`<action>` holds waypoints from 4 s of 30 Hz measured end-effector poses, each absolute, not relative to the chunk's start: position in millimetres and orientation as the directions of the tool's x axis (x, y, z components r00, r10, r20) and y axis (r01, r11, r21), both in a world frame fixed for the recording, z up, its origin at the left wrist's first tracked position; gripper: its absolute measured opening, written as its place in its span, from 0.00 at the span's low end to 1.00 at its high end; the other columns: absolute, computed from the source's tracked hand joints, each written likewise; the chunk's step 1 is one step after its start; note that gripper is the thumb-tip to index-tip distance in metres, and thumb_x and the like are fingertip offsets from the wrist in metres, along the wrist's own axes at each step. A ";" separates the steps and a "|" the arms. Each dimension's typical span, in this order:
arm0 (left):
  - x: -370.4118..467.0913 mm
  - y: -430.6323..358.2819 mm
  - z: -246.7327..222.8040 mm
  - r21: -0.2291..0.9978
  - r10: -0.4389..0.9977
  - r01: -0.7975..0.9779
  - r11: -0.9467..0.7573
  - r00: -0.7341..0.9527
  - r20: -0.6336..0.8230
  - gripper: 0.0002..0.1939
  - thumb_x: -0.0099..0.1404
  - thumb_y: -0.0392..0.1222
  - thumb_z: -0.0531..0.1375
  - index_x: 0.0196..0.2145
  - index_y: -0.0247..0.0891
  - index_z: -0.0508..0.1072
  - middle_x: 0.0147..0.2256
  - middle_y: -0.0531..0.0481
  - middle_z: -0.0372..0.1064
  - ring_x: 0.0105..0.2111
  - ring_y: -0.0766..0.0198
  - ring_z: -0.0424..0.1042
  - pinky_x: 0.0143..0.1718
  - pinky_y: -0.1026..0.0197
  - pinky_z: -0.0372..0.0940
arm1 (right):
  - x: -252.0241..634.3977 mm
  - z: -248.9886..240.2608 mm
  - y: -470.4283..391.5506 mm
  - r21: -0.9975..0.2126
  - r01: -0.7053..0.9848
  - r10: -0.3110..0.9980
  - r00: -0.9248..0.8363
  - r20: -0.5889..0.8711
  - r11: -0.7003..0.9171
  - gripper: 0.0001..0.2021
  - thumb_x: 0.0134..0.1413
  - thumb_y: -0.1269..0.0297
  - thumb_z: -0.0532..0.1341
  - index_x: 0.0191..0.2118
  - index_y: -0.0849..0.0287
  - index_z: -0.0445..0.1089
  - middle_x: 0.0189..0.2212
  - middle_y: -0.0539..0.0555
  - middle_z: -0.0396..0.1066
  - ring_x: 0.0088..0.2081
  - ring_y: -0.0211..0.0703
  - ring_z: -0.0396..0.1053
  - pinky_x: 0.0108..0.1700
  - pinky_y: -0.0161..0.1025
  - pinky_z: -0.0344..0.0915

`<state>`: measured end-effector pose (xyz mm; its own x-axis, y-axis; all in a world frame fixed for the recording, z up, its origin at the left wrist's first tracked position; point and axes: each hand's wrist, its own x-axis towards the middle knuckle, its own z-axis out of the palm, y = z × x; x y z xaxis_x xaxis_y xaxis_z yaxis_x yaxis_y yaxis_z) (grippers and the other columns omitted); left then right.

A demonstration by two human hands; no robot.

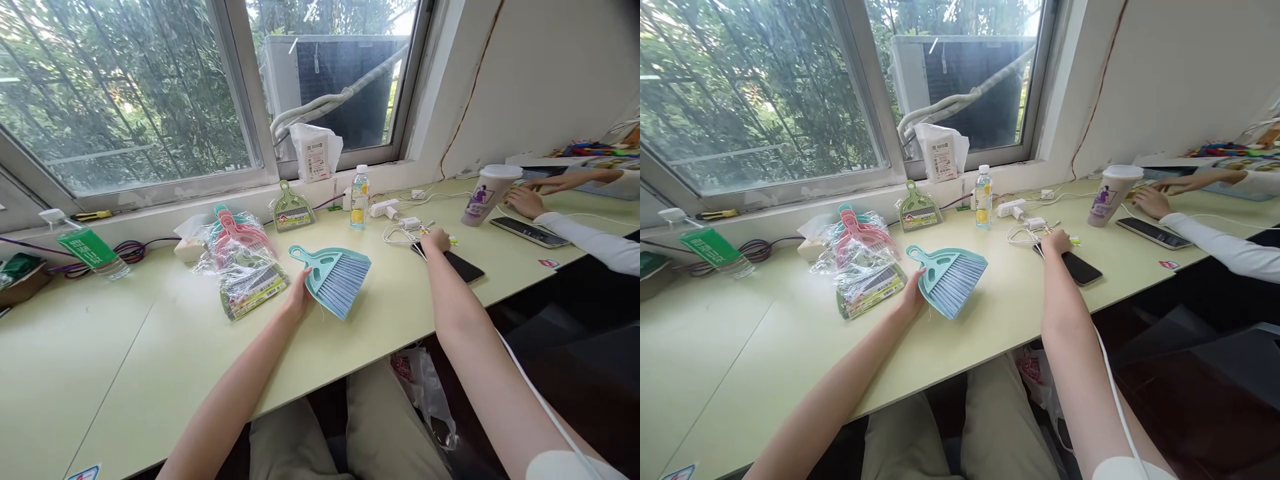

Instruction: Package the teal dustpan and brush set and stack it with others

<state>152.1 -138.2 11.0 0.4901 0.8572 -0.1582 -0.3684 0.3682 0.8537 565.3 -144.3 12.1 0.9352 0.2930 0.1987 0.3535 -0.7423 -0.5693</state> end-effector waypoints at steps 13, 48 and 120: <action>156.1 -123.4 2.1 0.720 0.950 -0.620 0.312 0.229 -0.214 0.15 0.66 0.47 0.56 0.42 0.34 0.73 0.44 0.43 0.75 0.48 0.55 0.73 0.53 0.55 0.67 | 349.7 24.9 -138.1 -0.708 0.587 0.915 -0.171 0.365 0.392 0.27 0.57 0.44 0.58 0.60 0.45 0.65 0.61 0.56 0.64 0.65 0.56 0.55 0.66 0.65 0.35; 150.8 -134.6 3.6 0.851 0.970 -0.518 0.088 0.238 0.044 0.36 0.44 0.30 0.71 0.50 0.42 0.64 0.45 0.46 0.72 0.46 0.54 0.73 0.50 0.51 0.67 | 323.0 0.6 -146.0 -0.941 -0.336 1.000 -0.019 -0.020 -0.025 0.29 0.48 0.62 0.67 0.56 0.54 0.59 0.53 0.60 0.70 0.50 0.52 0.73 0.49 0.49 0.75; 88.8 -85.0 13.7 0.378 0.638 0.578 -0.723 0.349 0.687 0.29 0.59 0.22 0.45 0.50 0.40 0.74 0.47 0.41 0.66 0.53 0.53 0.63 0.57 0.47 0.60 | 350.2 8.9 -144.4 -0.964 -0.260 0.998 0.019 0.057 0.060 0.16 0.45 0.72 0.69 0.43 0.58 0.71 0.39 0.55 0.78 0.39 0.46 0.77 0.47 0.48 0.76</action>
